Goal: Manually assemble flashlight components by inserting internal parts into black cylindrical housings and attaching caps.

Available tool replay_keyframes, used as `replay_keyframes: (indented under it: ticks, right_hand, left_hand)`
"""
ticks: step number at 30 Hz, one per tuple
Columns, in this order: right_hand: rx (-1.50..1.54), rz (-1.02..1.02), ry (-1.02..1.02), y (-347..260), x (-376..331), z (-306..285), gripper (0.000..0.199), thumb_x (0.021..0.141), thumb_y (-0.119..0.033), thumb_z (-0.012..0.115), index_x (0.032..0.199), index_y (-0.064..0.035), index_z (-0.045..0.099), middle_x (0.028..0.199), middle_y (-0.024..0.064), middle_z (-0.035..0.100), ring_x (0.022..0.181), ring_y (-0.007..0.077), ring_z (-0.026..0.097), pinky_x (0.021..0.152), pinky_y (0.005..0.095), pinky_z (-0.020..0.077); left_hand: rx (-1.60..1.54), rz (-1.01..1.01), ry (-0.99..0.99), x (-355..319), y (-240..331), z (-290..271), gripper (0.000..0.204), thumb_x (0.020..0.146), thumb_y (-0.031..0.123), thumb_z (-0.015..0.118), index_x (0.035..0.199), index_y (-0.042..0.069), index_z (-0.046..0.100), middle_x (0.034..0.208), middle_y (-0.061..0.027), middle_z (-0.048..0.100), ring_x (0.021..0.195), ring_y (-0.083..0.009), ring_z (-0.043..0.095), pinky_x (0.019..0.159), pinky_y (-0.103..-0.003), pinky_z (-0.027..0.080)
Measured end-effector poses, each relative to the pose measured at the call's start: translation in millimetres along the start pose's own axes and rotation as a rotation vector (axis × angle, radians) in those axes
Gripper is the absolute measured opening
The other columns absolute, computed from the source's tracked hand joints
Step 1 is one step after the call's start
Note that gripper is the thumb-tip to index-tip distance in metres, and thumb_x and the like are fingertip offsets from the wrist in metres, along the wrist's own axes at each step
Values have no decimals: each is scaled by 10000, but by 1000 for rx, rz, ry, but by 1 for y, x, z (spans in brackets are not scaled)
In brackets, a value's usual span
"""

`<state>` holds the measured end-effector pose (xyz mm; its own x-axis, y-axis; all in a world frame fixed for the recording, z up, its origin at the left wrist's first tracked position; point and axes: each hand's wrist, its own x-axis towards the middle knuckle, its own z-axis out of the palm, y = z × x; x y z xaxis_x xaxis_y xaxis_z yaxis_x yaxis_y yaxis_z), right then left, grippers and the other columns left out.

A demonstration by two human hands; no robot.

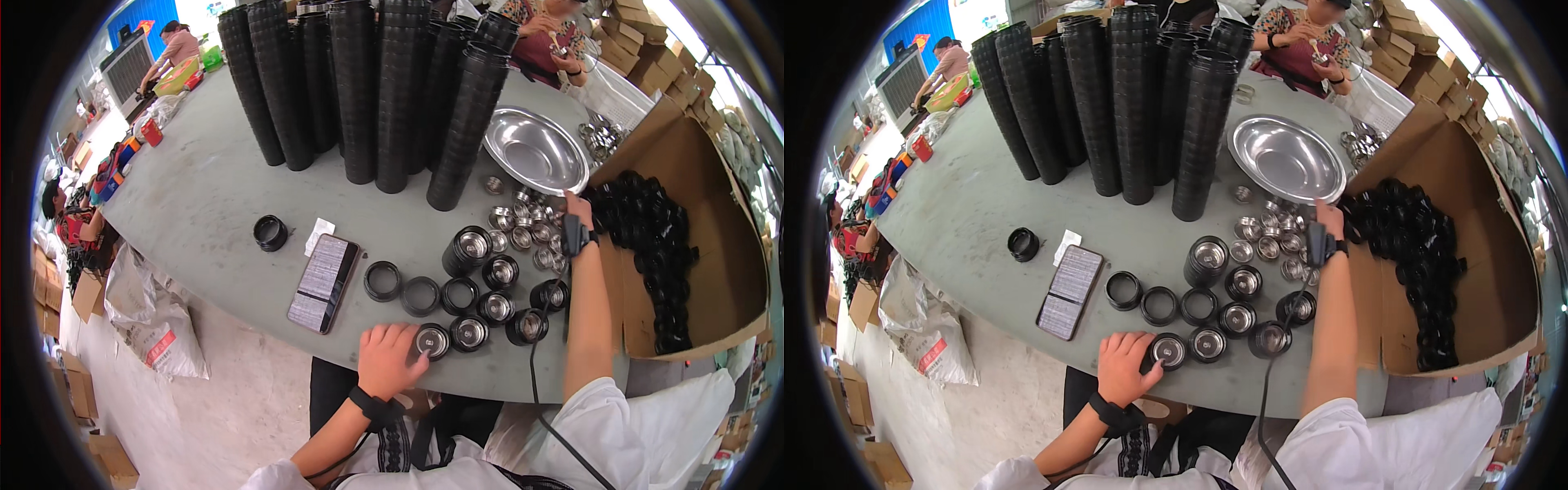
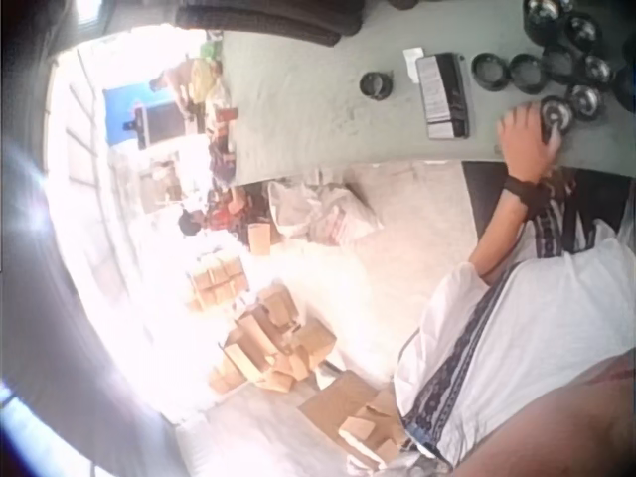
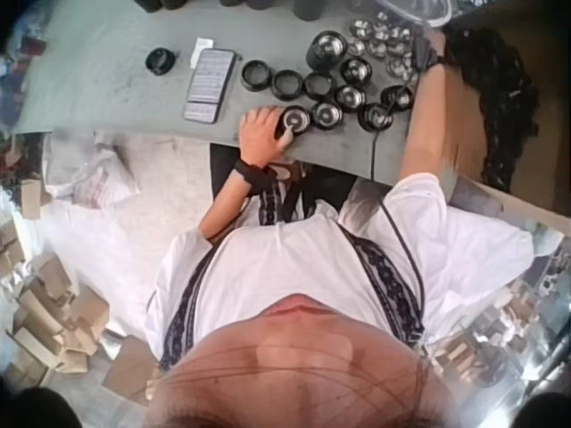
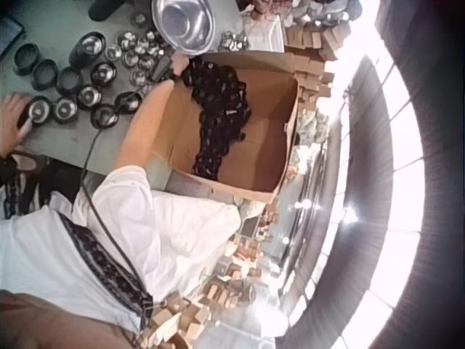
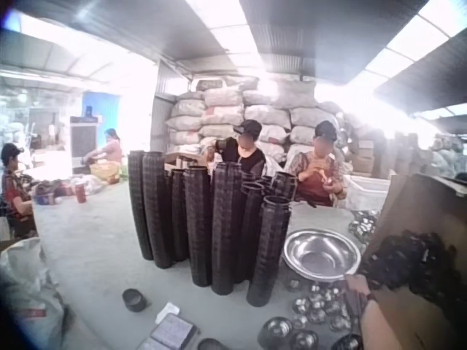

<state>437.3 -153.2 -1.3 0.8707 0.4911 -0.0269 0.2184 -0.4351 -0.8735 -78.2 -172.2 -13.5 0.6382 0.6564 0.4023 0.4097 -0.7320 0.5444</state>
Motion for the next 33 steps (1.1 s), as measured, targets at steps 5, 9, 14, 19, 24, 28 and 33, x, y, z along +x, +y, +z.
replay_keyframes:
  ticks: [5,9,14,19,24,28,33]
  right_hand:
    - [-394,-545,-302,-26,-96,17,289,775,-270,747,881,-17,656,759,85,660,716,200,631,682,319,496]
    - [-557,-690,-389,-27,-137,30,222,728,-209,758,867,-57,675,831,106,662,785,278,628,728,370,497]
    - [-575,-571,-495,-35,-132,4,217,741,-162,739,900,-33,667,833,113,661,771,269,625,709,361,490]
    - [-385,-577,-412,-78,-208,4,174,790,-150,707,895,-20,658,860,96,655,778,245,621,692,338,482]
    - [-521,-1049,-480,-75,-278,37,144,789,-140,676,922,-86,677,935,34,643,851,241,597,709,327,496]
    - [-760,-1038,-510,-65,-297,54,210,770,-91,633,972,-117,687,985,15,663,860,240,596,725,355,508]
    - [-828,-864,-568,-73,-304,59,271,764,-75,581,1011,-122,685,889,101,680,789,305,640,683,407,519]
  left_hand:
    - [24,-16,2,-4,-4,-1,461,687,262,705,1093,66,610,1056,-63,614,976,-260,535,824,-388,386]
    - [43,-10,4,-4,-4,2,454,706,260,696,1106,66,604,1061,-60,615,975,-258,538,820,-385,389]
    - [19,26,18,-2,1,4,485,719,260,697,1148,64,584,1070,-71,610,978,-263,535,826,-386,388]
    - [-25,5,45,-10,-7,-1,513,744,247,684,1199,50,554,1089,-100,599,977,-285,532,831,-396,385]
    - [-53,14,68,-10,-6,1,499,751,216,678,1203,47,551,1088,-104,598,967,-294,534,831,-395,385]
    - [-49,18,61,-10,-8,1,480,750,227,688,1185,63,571,1078,-86,604,970,-271,546,835,-388,395]
    - [-24,11,56,-10,-7,0,461,753,247,693,1168,75,590,1077,-68,611,987,-245,555,853,-380,403]
